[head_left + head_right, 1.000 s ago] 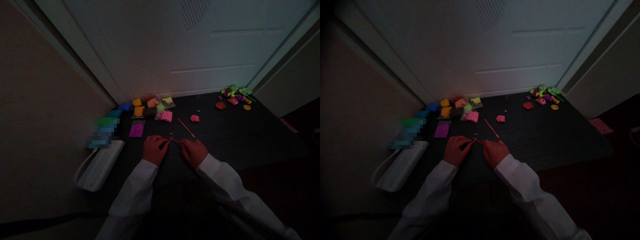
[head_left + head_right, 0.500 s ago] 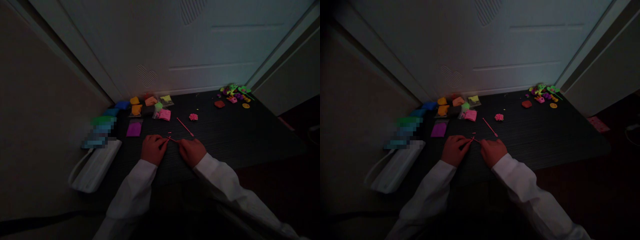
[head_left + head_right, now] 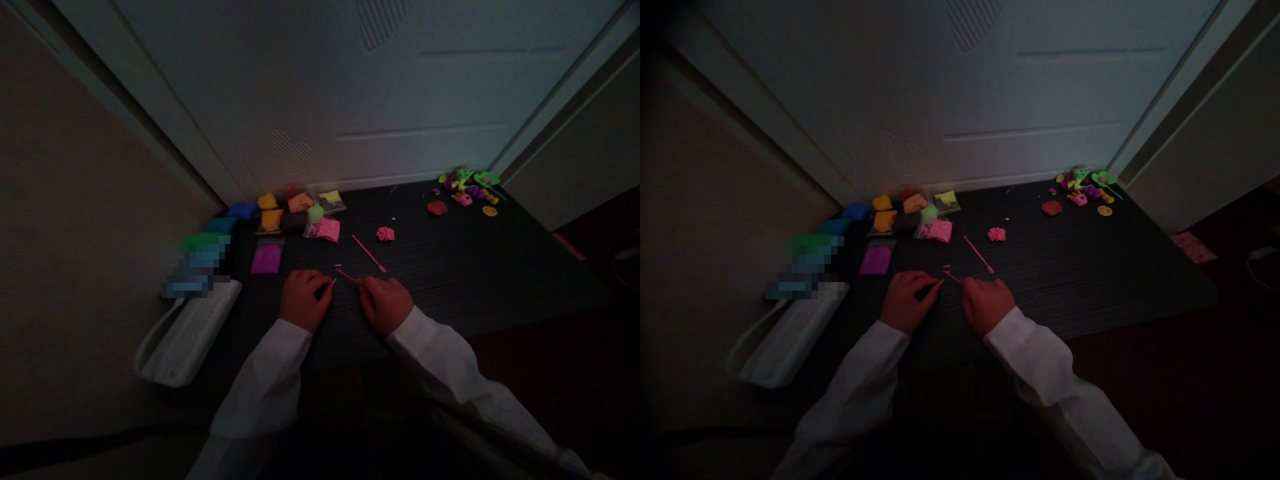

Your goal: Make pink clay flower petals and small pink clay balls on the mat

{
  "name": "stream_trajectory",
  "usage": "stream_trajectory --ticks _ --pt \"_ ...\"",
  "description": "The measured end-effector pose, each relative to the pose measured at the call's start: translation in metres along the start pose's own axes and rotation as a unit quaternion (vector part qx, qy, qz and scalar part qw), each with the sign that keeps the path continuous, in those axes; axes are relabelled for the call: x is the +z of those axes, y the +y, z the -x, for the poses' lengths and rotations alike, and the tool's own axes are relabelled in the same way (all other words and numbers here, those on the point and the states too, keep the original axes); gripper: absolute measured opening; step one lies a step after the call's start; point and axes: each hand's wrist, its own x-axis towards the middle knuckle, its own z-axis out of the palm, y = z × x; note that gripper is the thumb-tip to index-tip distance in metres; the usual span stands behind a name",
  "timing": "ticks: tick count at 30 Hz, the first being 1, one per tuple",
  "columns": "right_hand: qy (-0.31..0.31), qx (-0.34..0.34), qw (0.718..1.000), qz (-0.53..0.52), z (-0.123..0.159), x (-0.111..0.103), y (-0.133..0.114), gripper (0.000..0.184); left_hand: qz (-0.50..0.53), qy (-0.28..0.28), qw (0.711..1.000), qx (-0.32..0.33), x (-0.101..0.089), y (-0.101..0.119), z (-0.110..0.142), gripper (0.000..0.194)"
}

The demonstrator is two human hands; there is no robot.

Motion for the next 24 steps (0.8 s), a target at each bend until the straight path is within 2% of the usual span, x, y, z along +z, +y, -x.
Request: stream_trajectory --ticks 5,24 --pt "0.014 -0.013 1.000 -0.022 -0.0001 0.0010 0.0014 0.024 0.003 0.010 1.000 -0.013 -0.0007 0.0010 -0.0006 0.026" --pt "0.054 0.108 0.991 -0.051 -0.0025 0.0042 0.0087 0.019 0.007 0.004 1.000 -0.016 -0.0019 0.0010 -0.0008 0.021"
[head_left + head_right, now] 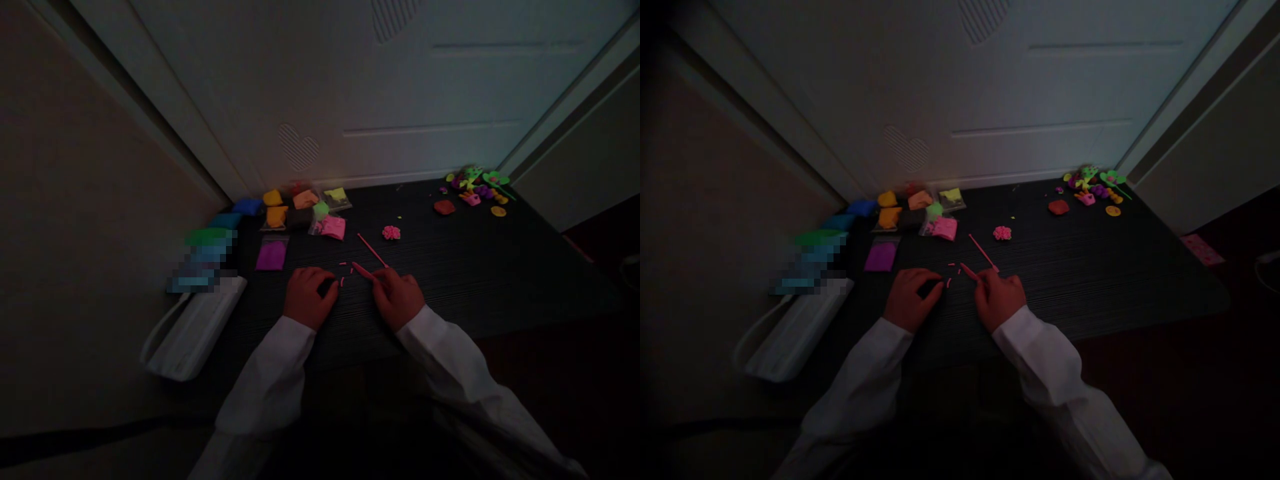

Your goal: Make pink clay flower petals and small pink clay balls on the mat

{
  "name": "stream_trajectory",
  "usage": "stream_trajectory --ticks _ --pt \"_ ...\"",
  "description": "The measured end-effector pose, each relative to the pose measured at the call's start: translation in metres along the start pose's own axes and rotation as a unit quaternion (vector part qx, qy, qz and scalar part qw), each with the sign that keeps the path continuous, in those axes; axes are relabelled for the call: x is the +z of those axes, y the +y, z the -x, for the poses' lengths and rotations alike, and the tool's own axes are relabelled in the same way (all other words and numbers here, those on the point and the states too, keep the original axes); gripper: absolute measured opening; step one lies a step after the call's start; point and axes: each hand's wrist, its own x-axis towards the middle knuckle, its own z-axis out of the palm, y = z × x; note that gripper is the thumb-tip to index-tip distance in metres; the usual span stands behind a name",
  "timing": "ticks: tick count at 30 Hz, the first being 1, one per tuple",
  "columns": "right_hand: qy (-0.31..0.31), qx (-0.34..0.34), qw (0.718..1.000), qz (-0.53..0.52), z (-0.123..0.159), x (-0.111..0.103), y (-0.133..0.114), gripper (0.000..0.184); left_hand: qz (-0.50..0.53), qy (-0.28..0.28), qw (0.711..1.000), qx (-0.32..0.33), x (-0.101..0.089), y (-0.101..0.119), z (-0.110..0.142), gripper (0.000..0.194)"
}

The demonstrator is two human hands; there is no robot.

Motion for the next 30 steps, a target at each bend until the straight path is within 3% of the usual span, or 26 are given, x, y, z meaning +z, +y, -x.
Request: stream_trajectory --ticks 6,14,22,30 --pt "0.012 0.001 1.000 -0.003 0.0008 0.0001 -0.0002 0.019 0.004 0.002 1.000 0.003 -0.0003 -0.0008 0.0008 0.020" --pt "-0.025 -0.137 0.989 -0.048 0.0039 -0.0025 -0.0014 0.020 0.007 0.001 1.000 0.014 -0.0008 -0.0014 0.0019 0.015" --pt "-0.027 -0.140 0.988 -0.051 0.0031 -0.0016 -0.0013 0.020 0.004 -0.010 1.000 0.029 -0.0002 0.0008 0.0015 0.018" --pt "-0.056 -0.130 0.989 -0.036 0.0034 -0.0051 -0.0026 0.021 0.020 0.015 0.999 0.024 -0.0008 0.0004 0.0012 0.014"
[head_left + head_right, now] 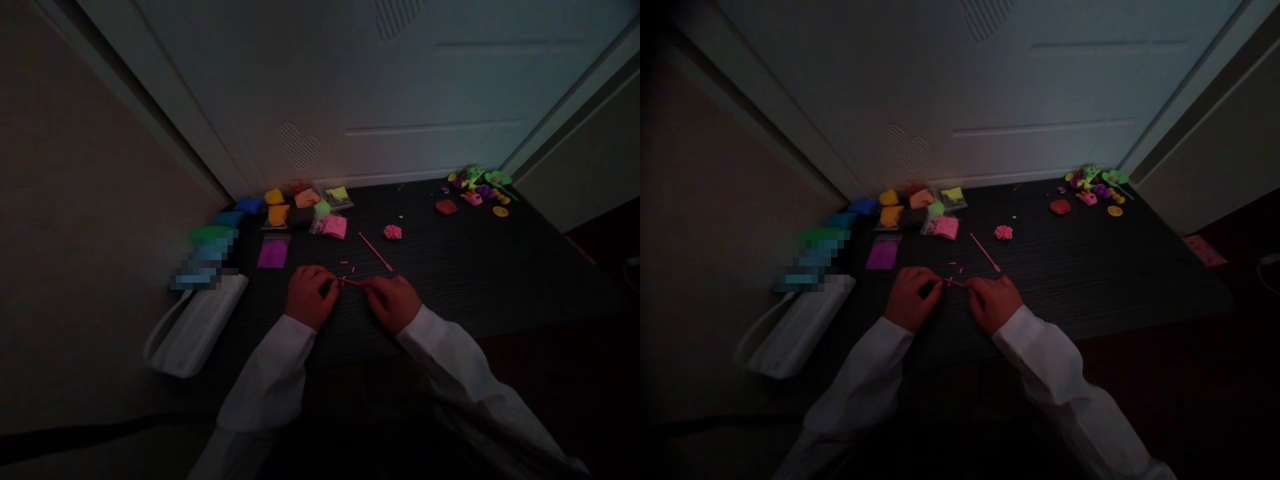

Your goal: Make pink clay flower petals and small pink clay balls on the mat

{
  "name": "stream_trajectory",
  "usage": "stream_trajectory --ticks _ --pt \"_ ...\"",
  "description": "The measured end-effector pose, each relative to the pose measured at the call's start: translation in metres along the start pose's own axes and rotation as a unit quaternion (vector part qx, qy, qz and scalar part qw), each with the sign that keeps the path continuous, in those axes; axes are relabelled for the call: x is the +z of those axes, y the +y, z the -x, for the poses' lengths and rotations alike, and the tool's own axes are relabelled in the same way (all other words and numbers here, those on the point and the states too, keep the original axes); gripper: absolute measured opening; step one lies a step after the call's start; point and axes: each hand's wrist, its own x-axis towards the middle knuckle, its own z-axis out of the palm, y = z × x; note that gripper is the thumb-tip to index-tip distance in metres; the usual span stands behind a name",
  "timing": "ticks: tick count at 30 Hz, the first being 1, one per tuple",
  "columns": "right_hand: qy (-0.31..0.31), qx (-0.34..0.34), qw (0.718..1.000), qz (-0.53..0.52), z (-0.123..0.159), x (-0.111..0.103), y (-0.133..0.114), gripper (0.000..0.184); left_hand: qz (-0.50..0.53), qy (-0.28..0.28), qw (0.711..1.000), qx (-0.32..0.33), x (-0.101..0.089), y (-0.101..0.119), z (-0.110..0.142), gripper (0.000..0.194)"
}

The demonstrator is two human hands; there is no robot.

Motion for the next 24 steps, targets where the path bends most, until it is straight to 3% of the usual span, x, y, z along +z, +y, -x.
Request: stream_trajectory --ticks 9,24 --pt "-0.040 0.005 0.997 0.064 -0.0026 0.0004 -0.0017 0.021 -0.007 0.014 1.000 -0.016 -0.0019 -0.0012 -0.0012 0.016" --pt "-0.026 0.037 0.991 0.126 0.0005 0.0002 -0.0041 0.020 -0.009 0.021 0.999 -0.033 -0.0007 -0.0025 -0.0012 0.016"
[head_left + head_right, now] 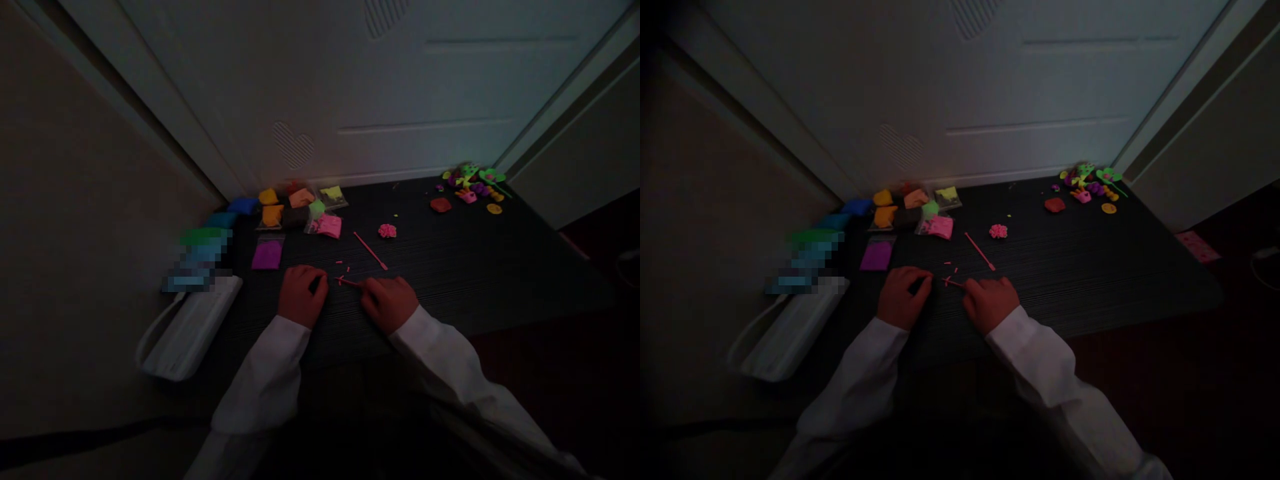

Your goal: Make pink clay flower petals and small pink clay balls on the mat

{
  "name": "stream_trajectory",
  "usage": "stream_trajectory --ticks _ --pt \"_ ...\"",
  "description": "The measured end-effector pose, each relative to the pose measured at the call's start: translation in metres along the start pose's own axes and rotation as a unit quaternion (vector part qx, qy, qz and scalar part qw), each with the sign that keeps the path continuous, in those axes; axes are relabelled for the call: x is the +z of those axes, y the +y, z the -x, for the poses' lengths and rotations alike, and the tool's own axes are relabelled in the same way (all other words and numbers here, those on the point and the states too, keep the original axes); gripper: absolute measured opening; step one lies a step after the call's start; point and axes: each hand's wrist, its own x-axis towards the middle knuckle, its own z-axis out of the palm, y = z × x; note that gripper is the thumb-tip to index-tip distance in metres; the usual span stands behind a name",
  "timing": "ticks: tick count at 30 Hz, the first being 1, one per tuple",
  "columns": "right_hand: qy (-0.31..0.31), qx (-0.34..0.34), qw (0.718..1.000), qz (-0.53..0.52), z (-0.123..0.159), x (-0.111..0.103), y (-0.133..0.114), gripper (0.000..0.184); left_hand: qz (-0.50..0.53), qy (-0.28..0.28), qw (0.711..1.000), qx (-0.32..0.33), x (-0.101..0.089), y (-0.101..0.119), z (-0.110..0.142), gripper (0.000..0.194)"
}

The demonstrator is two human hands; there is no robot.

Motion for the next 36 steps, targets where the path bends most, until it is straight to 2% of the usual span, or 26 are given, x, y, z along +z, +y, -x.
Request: stream_trajectory --ticks 17,25,32,36 --pt "0.005 -0.005 1.000 -0.010 -0.0012 0.0009 -0.0015 0.020 0.005 -0.002 1.000 0.005 0.0021 -0.0031 0.0001 0.015" --pt "0.007 -0.010 0.999 -0.035 -0.0029 0.0005 -0.0006 0.021 0.024 -0.004 0.999 -0.027 0.0017 -0.0033 -0.0024 0.015" --pt "0.069 -0.006 0.985 -0.159 -0.0013 0.0002 0.0016 0.021 0.053 0.001 0.997 -0.056 0.0002 -0.0046 -0.0046 0.018" --pt "0.118 0.043 0.976 -0.181 -0.0001 -0.0012 0.0069 0.021 0.036 -0.015 0.999 -0.015 -0.0005 -0.0042 -0.0037 0.020"
